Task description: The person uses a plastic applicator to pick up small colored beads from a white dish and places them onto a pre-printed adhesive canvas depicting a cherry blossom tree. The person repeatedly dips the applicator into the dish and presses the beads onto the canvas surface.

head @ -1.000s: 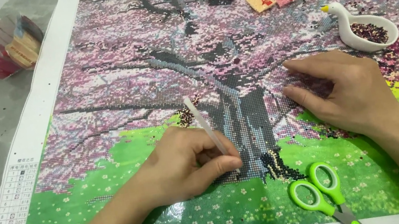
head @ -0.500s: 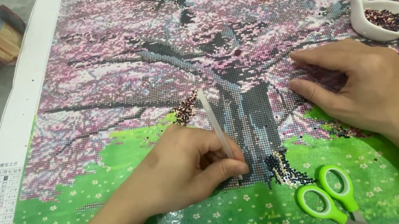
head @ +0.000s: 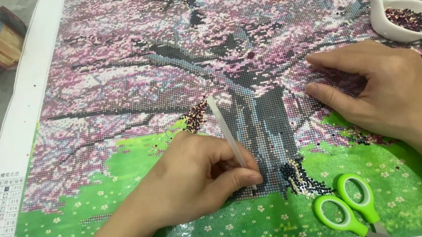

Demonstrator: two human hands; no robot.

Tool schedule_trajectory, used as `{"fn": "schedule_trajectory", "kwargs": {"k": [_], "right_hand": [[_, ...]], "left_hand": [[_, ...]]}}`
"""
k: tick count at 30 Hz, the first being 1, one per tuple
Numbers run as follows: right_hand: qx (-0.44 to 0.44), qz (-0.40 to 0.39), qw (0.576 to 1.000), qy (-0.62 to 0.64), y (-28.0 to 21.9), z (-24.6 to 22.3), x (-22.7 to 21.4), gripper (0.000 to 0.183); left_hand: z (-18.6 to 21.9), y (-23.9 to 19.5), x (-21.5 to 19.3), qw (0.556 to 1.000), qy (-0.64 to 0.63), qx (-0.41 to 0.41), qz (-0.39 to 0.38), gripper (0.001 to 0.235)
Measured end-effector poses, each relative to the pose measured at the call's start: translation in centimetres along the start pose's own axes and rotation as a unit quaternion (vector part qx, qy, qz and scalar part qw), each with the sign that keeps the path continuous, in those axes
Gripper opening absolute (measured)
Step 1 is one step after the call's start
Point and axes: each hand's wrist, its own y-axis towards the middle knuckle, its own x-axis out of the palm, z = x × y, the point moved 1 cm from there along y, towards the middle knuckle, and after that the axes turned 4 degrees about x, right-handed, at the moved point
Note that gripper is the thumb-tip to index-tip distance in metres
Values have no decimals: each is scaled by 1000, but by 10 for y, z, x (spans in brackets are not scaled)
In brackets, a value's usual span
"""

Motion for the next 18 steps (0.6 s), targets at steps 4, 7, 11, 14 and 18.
{"fn": "schedule_trajectory", "kwargs": {"k": [4,7,11,14,18], "right_hand": [[4,-1,1000,-4,0,0,0,39],[4,-1,1000,-4,0,-1,0,37],[16,-4,1000,-9,0,-1,0,38],[14,-6,1000,-5,0,-2,0,38],[9,-3,1000,3,1,-1,-1,38]], "left_hand": [[0,0,0,1000,16,-14,-1,10],[0,0,1,1000,5,-29,-6,9],[0,0,2,1000,8,-24,0,9],[0,-1,2,999,1,-41,-4,8],[0,-1,2,1000,8,-18,2,8]]}}
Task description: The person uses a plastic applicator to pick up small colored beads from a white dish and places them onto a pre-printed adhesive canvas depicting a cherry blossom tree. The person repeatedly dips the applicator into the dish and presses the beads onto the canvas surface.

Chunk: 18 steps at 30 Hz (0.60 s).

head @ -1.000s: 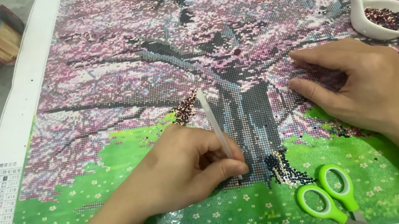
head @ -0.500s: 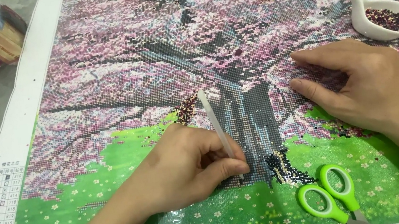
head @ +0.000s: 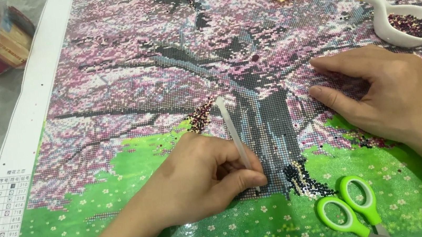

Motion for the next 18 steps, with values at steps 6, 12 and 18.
{"fn": "schedule_trajectory", "kwargs": {"k": [6,12,18], "right_hand": [[11,-1,1000,-3,0,0,0,37],[7,0,1000,0,0,1,0,38],[3,2,1000,10,1,0,0,38]], "left_hand": [[2,-1,0,1000,6,21,14,10],[2,-4,-1,999,-23,23,41,15],[1,-5,0,998,-38,16,51,13]]}}
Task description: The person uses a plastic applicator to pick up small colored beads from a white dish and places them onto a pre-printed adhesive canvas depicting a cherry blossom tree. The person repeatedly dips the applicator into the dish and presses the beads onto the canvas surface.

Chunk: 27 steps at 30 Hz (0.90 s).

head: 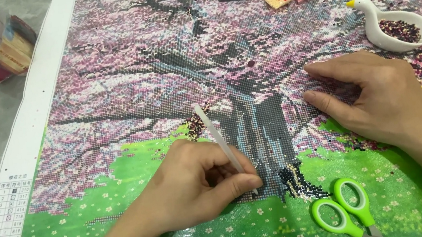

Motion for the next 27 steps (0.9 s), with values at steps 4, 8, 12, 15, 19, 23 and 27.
{"fn": "schedule_trajectory", "kwargs": {"k": [4,8,12,15,19,23,27], "right_hand": [[-5,6,1000,1,-1,1,1,37],[-7,1,1000,-7,-1,1,1,39],[-7,14,1000,-5,-2,0,0,39],[-42,47,998,-24,-4,-7,-4,37],[-191,22,979,71,-5,-48,-13,25],[-257,-107,955,105,-17,-85,-13,35],[-275,-192,935,119,-17,-92,-14,37]], "left_hand": [[0,-1,1,999,0,38,-4,13],[0,-1,2,996,27,89,2,13],[1,-1,3,995,25,100,-3,11],[-3,-4,-1,998,-25,52,29,10],[-8,-10,-13,977,-175,-27,115,11],[-6,-12,-22,965,-218,-1,144,12],[-10,-15,-24,963,-200,-20,179,13]]}}
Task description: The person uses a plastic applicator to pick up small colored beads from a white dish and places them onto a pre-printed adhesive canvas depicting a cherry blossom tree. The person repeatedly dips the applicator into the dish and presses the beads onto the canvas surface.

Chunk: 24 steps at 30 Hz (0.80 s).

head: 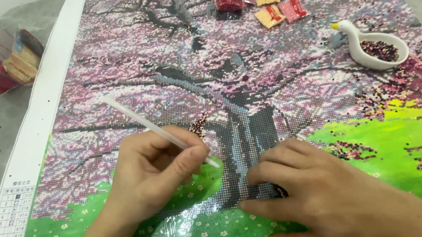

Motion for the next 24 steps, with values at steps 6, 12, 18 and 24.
{"fn": "schedule_trajectory", "kwargs": {"k": [6,12,18,24], "right_hand": [[-18,6,1000,-4,1,3,-6,37],[-33,-2,999,-29,1,2,-9,37],[-24,-19,997,-67,2,-1,-9,37],[-31,-3,998,-54,-1,-1,-8,40]], "left_hand": [[0,1,0,1000,15,7,2,15],[0,2,0,1000,23,-1,10,15],[-1,3,-1,1000,28,-1,12,15],[1,3,-2,999,29,-5,16,15]]}}
